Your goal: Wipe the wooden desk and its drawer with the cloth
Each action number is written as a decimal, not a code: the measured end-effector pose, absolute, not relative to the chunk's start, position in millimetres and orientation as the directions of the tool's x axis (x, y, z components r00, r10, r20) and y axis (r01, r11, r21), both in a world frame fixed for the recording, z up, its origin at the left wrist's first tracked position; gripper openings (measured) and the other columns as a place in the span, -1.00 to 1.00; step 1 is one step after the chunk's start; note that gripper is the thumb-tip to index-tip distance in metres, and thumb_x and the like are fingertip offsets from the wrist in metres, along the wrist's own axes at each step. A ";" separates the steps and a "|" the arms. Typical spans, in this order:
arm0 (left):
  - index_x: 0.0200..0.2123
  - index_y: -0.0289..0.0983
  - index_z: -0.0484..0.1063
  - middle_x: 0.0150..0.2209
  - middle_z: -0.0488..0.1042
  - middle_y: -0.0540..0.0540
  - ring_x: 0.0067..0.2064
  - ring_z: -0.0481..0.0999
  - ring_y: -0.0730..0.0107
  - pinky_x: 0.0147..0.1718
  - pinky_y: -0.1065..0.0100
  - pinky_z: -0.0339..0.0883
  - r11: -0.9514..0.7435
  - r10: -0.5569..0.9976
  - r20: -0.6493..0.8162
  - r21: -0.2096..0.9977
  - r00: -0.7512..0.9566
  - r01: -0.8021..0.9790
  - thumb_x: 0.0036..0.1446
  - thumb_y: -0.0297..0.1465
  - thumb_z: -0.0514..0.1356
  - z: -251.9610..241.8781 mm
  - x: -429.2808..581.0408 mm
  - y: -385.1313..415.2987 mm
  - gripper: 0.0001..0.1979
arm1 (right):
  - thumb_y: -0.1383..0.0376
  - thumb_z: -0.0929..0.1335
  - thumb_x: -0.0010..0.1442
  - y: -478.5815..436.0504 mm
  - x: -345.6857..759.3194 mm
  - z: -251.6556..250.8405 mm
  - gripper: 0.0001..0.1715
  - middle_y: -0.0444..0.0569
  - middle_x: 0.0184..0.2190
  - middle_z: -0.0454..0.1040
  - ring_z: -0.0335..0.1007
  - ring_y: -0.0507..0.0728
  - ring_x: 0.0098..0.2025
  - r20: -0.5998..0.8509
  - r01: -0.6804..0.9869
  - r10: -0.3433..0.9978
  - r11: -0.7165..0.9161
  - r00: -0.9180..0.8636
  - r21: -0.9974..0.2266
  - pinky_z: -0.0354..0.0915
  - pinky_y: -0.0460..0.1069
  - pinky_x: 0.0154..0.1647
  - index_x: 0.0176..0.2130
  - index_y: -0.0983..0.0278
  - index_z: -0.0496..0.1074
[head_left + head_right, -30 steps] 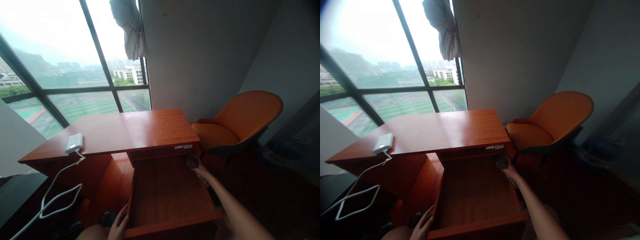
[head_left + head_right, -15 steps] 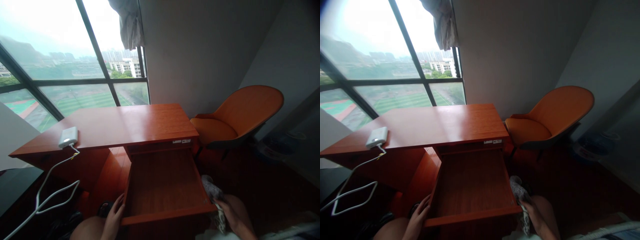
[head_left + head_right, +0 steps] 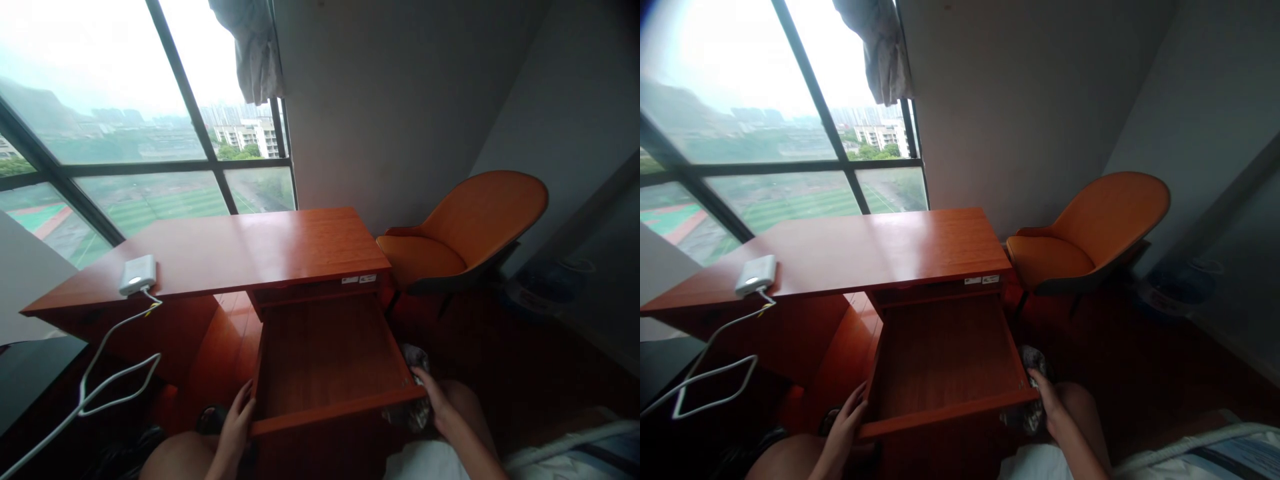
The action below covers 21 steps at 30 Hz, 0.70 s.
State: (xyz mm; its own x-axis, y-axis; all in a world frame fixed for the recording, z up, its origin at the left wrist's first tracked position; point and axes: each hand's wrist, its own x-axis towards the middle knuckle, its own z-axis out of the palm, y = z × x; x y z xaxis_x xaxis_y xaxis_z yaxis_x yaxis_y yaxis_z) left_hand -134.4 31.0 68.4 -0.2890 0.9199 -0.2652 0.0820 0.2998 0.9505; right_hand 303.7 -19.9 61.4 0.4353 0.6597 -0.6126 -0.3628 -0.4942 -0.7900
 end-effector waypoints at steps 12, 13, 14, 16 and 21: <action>-0.14 -0.27 0.52 -0.07 0.56 -0.19 0.12 0.39 -0.09 0.11 0.08 0.23 0.270 0.920 -0.234 0.960 -0.315 0.074 -0.15 -0.24 0.25 73.9 -129.1 76.9 -0.55 | 0.00 0.35 -0.07 -14.4 304.5 43.6 -0.59 -0.01 -0.43 0.59 0.51 0.28 -0.22 -0.417 -0.197 0.705 -0.376 0.574 -0.906 0.43 0.10 -0.17 -0.37 0.28 0.44; -0.14 -0.28 0.52 -0.07 0.57 -0.19 0.12 0.39 -0.10 0.11 0.07 0.23 0.270 0.921 -0.234 0.960 -0.312 0.074 -0.15 -0.24 0.25 73.1 -129.3 78.7 -0.55 | 0.01 0.34 -0.05 -15.3 304.9 42.7 -0.60 0.01 -0.37 0.59 0.50 0.29 -0.17 -0.358 -0.123 0.707 -0.362 0.609 -0.924 0.41 0.10 -0.12 -0.34 0.28 0.44; -0.14 -0.27 0.52 -0.06 0.56 -0.18 0.12 0.39 -0.10 0.12 0.07 0.23 0.270 0.921 -0.234 0.960 -0.312 0.075 -0.15 -0.24 0.25 72.2 -129.4 80.3 -0.56 | 0.03 0.32 -0.01 -16.4 304.3 44.1 -0.59 0.03 -0.28 0.59 0.47 0.29 -0.10 -0.282 -0.035 0.726 -0.335 0.628 -0.942 0.38 0.11 -0.04 -0.28 0.27 0.43; -0.14 -0.27 0.52 -0.06 0.56 -0.17 0.13 0.38 -0.09 0.12 0.08 0.21 0.268 0.920 -0.232 0.960 -0.315 0.079 -0.14 -0.25 0.24 70.8 -129.2 83.4 -0.57 | 0.08 0.27 0.06 -18.2 298.9 53.1 -0.55 0.07 -0.07 0.52 0.35 0.30 0.07 -0.064 0.206 0.798 -0.231 0.600 -0.951 0.28 0.16 0.12 -0.12 0.26 0.40; -0.15 -0.28 0.52 -0.07 0.57 -0.17 0.12 0.38 -0.06 0.14 0.08 0.19 0.275 0.922 -0.242 0.959 -0.301 0.072 -0.13 -0.31 0.24 71.1 -128.0 92.3 -0.60 | 0.39 0.29 -0.06 -15.6 249.4 89.2 -0.22 0.01 0.22 0.26 0.00 0.35 0.30 0.284 0.856 0.959 0.149 -0.003 -0.495 -0.20 0.37 0.32 0.19 0.16 0.21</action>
State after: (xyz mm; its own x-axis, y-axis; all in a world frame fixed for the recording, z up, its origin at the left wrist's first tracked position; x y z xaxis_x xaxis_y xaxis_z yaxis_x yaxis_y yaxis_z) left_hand -128.0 92.3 71.1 -0.3015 0.9222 -0.2421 0.0719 0.2751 0.9587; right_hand 249.4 -15.6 89.2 -0.0026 0.9590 0.2835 0.8560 0.1487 -0.4951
